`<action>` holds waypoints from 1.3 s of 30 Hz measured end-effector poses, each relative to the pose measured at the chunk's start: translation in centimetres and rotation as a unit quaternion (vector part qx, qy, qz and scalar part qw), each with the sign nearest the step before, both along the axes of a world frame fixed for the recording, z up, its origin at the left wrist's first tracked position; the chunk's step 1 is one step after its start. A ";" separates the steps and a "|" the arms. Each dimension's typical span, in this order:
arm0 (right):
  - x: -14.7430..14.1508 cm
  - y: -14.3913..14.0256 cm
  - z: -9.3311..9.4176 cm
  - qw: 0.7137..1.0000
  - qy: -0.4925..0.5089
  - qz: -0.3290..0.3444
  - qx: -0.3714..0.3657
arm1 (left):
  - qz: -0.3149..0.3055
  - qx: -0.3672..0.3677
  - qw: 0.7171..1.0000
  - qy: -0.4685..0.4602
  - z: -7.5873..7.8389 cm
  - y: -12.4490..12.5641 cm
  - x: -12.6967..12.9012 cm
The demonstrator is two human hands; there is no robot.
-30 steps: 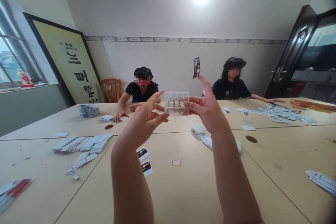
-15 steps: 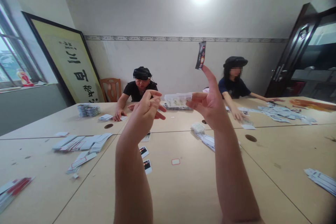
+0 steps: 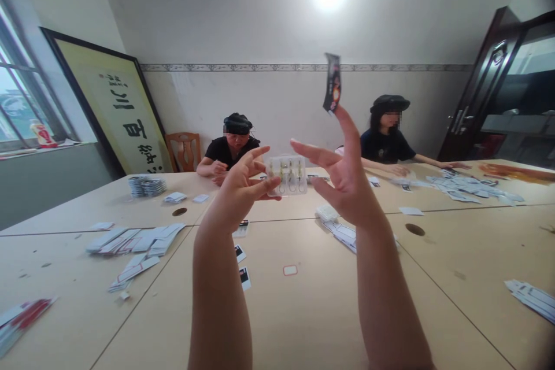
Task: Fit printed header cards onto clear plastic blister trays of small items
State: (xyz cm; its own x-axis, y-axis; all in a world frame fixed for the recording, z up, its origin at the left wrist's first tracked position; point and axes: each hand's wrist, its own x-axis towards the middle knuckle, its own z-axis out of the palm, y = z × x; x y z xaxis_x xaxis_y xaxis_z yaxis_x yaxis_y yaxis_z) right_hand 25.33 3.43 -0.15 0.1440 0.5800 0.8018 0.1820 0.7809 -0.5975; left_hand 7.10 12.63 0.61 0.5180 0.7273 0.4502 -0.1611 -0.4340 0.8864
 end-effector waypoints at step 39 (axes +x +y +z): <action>-1.4 -2.2 0.7 0.993 0.054 -0.099 -0.024 | -0.076 0.077 0.994 0.027 0.8 -3.2 -0.3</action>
